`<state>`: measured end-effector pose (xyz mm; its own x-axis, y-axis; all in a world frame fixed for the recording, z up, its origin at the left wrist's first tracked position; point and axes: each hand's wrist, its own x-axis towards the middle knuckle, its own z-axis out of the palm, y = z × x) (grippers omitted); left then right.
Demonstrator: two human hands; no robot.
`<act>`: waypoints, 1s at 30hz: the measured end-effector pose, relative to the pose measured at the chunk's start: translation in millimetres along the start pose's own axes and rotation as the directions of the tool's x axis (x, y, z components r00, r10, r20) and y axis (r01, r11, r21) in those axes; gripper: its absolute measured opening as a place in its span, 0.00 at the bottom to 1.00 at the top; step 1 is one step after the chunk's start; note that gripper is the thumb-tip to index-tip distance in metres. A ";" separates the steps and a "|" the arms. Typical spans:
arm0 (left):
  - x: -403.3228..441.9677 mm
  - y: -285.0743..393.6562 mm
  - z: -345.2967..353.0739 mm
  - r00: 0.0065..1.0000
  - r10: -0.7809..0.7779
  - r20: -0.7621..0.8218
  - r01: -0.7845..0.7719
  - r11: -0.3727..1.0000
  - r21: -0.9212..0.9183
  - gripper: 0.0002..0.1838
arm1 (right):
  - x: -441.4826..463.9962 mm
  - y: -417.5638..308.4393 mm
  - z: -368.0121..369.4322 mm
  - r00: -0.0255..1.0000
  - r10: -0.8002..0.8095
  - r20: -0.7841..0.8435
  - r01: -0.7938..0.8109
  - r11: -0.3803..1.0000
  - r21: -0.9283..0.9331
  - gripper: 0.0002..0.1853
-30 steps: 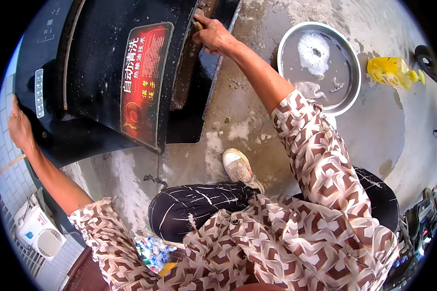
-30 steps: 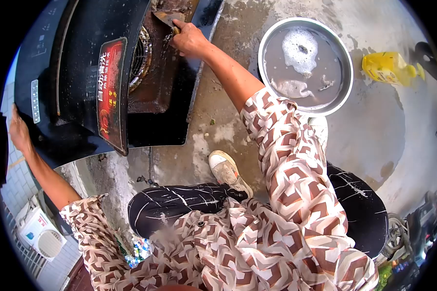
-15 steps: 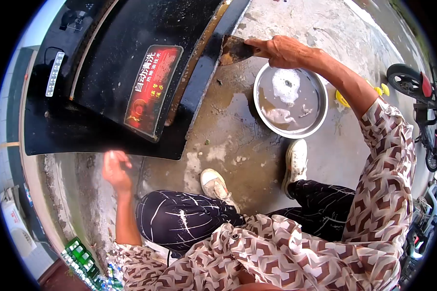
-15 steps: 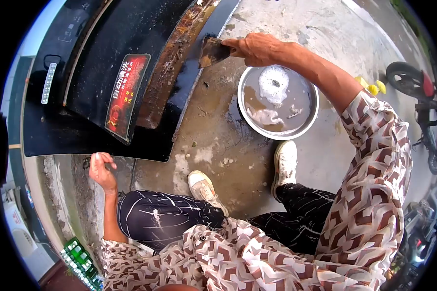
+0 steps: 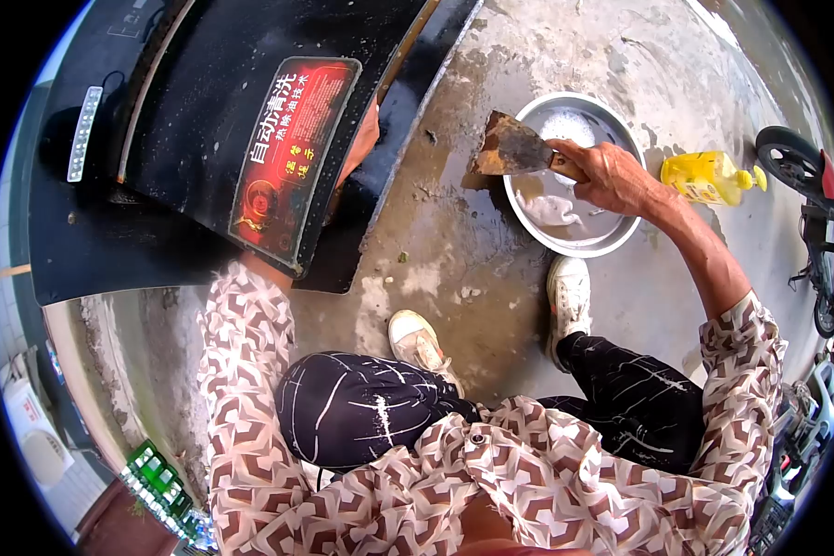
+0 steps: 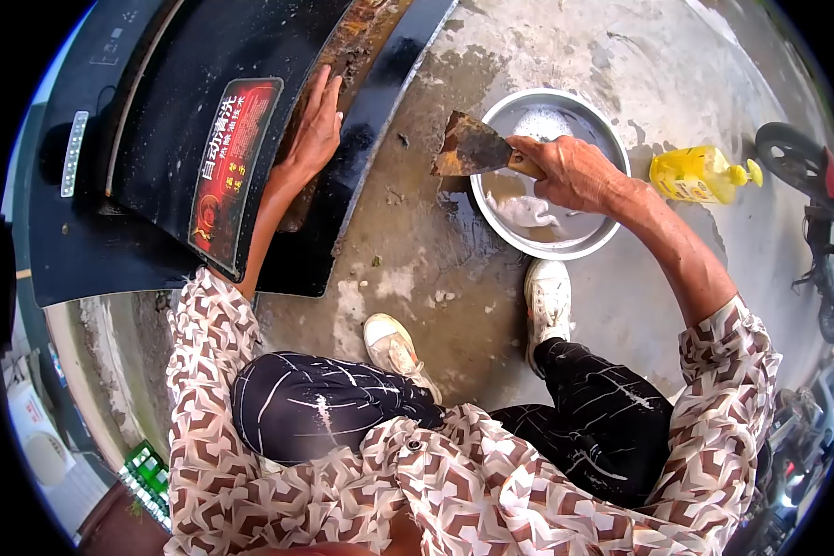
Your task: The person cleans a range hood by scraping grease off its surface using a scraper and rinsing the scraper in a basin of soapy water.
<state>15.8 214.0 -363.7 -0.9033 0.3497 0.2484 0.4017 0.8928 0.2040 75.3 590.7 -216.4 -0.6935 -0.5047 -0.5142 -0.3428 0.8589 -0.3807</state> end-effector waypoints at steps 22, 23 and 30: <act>78.4 -49.9 93.8 0.940 0.285 -0.188 -0.299 0.953 -0.049 0.20 | -24.8 6.8 2.6 0.975 0.223 -0.005 -0.212 0.936 0.280 0.35; 74.4 -45.9 87.6 0.953 0.267 -0.144 -0.276 0.960 -0.047 0.20 | -27.7 0.0 -0.9 0.971 0.240 0.008 -0.233 0.932 0.277 0.35; 47.8 -54.4 73.4 0.965 0.258 -0.058 -0.264 0.937 -0.228 0.22 | -24.6 -1.3 -4.2 0.971 0.239 0.017 -0.233 0.927 0.294 0.35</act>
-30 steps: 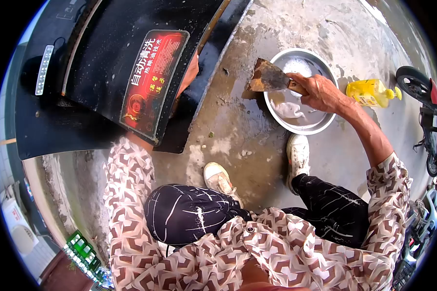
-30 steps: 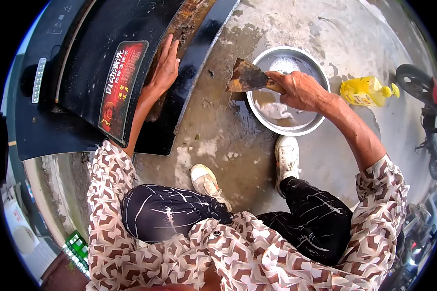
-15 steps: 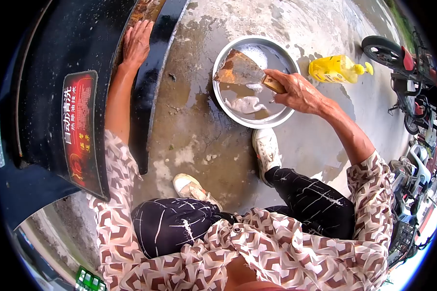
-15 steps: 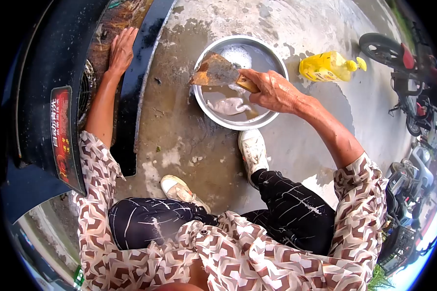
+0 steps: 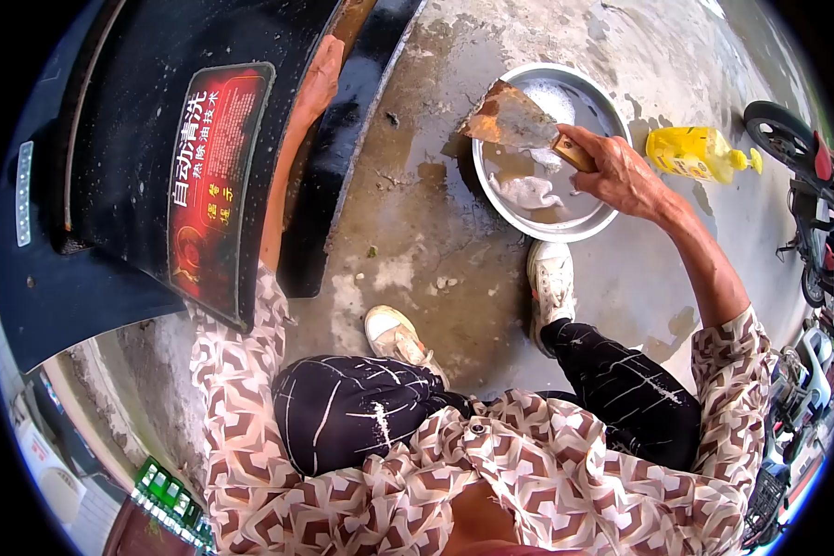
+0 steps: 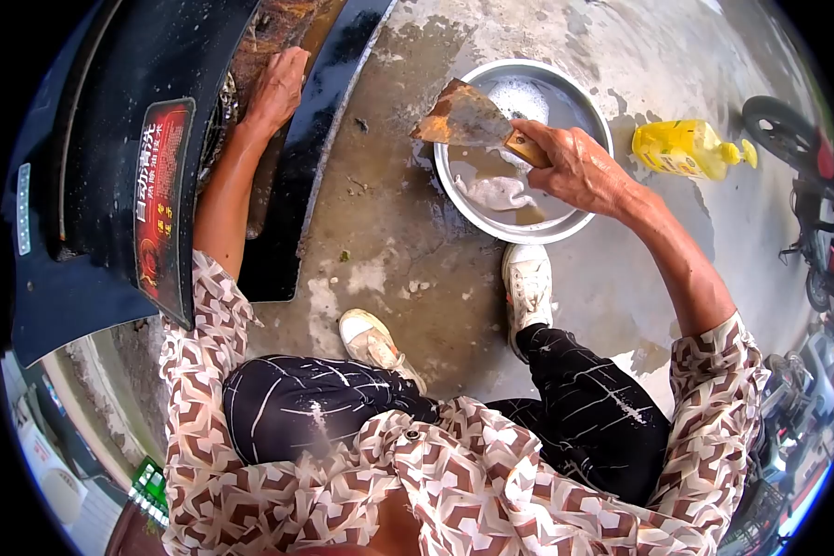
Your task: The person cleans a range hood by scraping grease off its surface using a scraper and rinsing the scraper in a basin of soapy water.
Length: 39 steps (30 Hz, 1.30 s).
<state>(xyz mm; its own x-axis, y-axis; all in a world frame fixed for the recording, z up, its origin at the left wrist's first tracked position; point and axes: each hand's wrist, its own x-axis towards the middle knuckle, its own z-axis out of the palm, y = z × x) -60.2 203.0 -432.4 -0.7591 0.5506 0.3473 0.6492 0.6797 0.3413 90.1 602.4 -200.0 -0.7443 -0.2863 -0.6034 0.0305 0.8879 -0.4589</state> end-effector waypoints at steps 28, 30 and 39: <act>-27.9 30.0 -29.4 0.962 -0.255 -0.096 0.253 0.967 -0.028 0.25 | 10.0 -0.5 -0.9 0.995 -0.005 -0.103 0.015 0.995 0.096 0.31; -35.5 28.9 -28.5 0.988 -0.090 -0.126 0.096 0.994 0.043 0.23 | 10.3 -2.0 -4.0 0.997 0.053 -0.061 -0.043 0.987 0.157 0.34; -34.5 62.9 -56.6 0.966 -0.249 0.071 0.249 0.968 0.008 0.06 | 10.8 -1.5 -5.6 0.995 0.065 -0.076 -0.050 0.980 0.191 0.28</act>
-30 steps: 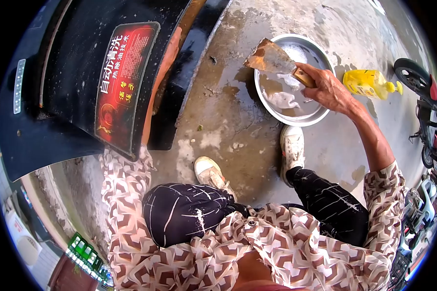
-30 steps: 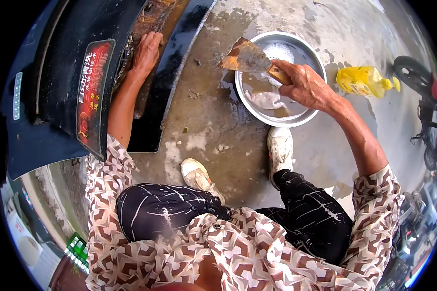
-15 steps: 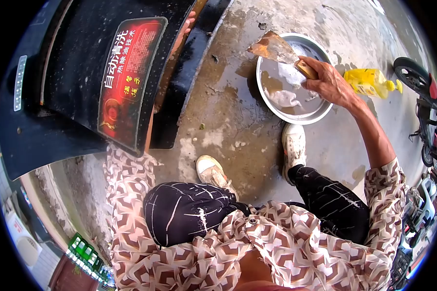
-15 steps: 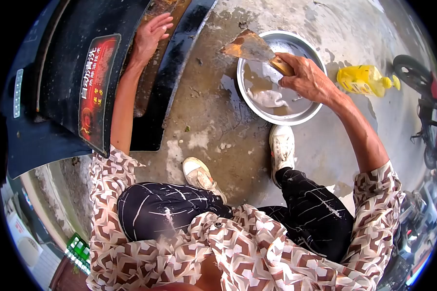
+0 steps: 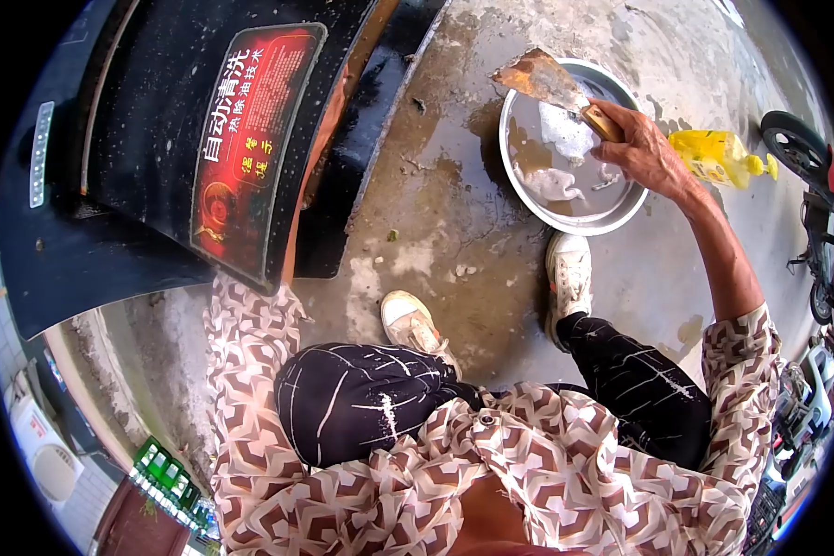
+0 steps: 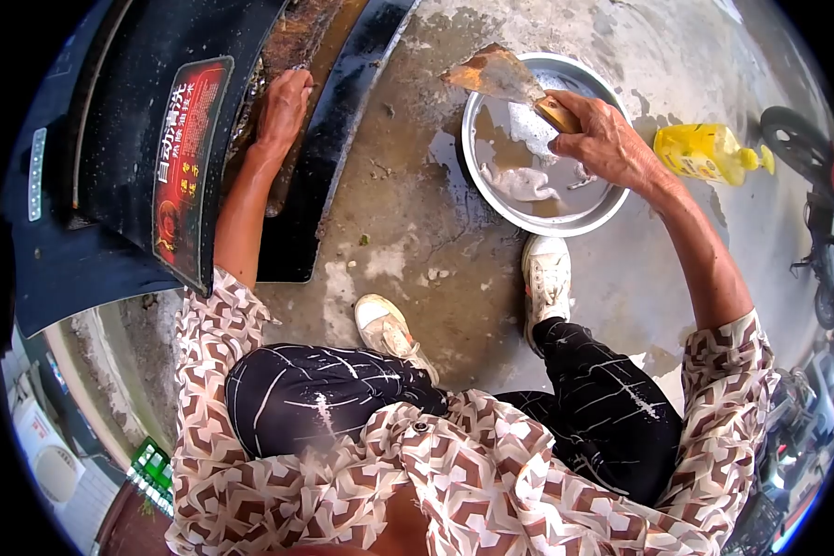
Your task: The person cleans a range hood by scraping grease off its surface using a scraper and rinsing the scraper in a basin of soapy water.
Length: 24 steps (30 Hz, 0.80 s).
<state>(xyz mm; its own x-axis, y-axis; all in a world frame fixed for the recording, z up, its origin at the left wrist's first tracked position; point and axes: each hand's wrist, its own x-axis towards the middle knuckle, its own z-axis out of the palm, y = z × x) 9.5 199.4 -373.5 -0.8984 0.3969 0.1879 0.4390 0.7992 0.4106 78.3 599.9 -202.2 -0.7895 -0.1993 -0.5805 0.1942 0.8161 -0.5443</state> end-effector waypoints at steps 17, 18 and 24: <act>27.5 36.6 78.0 0.959 0.216 0.186 -0.276 0.860 0.428 0.31 | 7.4 3.6 -8.8 0.988 0.117 -0.105 -0.093 0.973 0.211 0.20; 22.8 39.7 77.2 0.954 0.158 0.256 -0.266 0.840 0.473 0.32 | 6.7 3.0 -9.7 0.987 0.115 -0.116 -0.088 0.972 0.219 0.20; -5.0 44.2 74.6 0.721 0.235 0.652 0.495 0.484 -0.721 0.25 | 10.2 7.9 -9.1 0.980 0.154 -0.123 -0.130 0.975 0.180 0.21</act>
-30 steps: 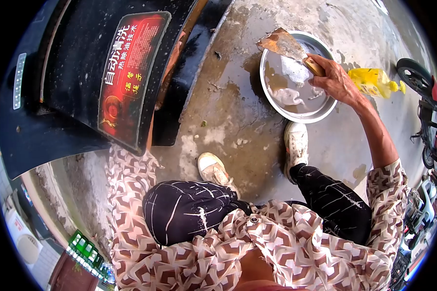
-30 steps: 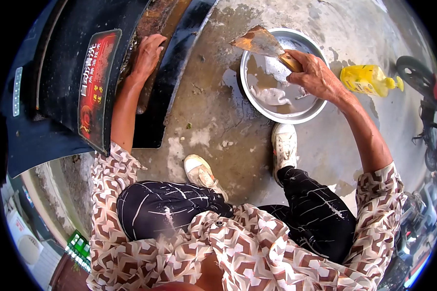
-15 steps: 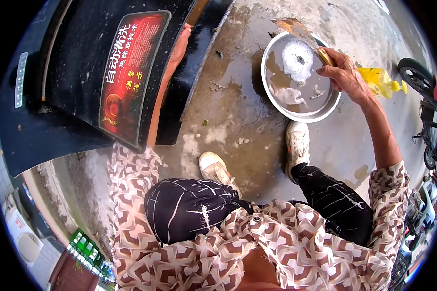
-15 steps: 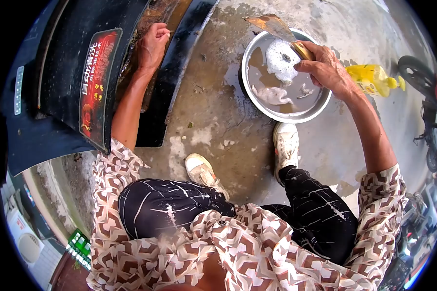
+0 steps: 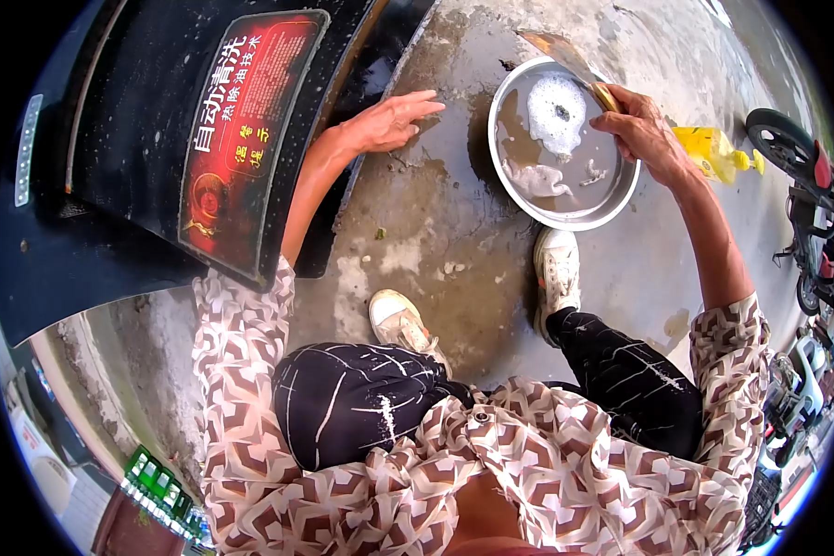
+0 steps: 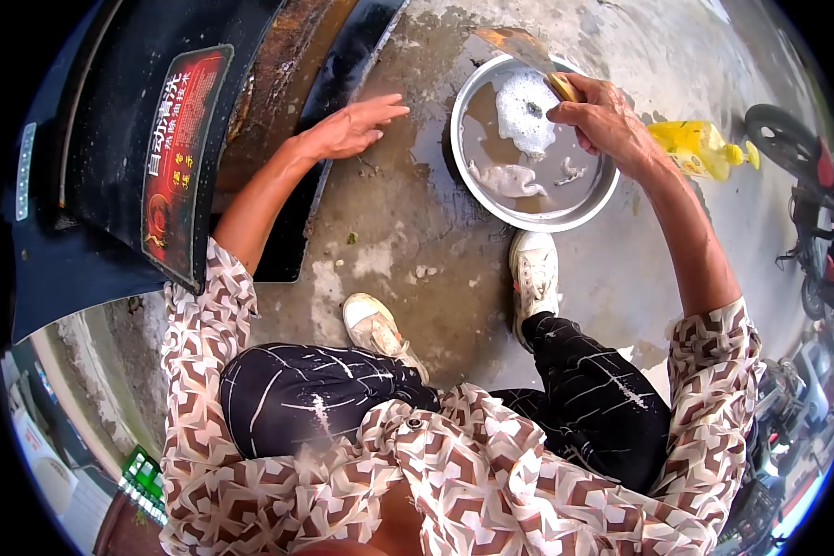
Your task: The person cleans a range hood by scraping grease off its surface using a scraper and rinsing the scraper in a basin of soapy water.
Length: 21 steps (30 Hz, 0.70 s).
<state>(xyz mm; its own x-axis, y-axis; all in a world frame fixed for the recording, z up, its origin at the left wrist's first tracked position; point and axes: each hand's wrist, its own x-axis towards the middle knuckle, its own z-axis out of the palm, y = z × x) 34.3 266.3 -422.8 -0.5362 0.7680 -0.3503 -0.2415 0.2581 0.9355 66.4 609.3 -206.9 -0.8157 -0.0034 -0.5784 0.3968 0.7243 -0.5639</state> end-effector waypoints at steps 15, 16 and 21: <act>-36.6 -5.8 9.2 0.683 0.505 -0.528 0.037 0.698 0.715 0.20 | 61.4 -119.7 98.4 0.920 -0.301 0.250 0.258 0.947 0.192 0.33; -44.4 -8.8 8.8 0.663 0.536 -0.523 -0.018 0.710 0.704 0.19 | 66.0 -117.5 114.2 0.946 -0.262 0.192 0.189 0.924 0.331 0.36; -119.0 38.2 32.0 0.767 0.333 -0.548 0.213 0.674 0.707 0.21 | 68.9 -104.8 205.0 0.928 -0.284 0.241 -0.114 0.400 0.909 0.29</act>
<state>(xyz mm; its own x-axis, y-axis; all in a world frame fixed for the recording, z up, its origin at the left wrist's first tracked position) 114.8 203.6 -343.9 -0.9351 0.3539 0.0173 0.2955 0.7519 0.5894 54.9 391.8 -308.6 -0.7683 -0.3746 -0.5190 0.6343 -0.3370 -0.6958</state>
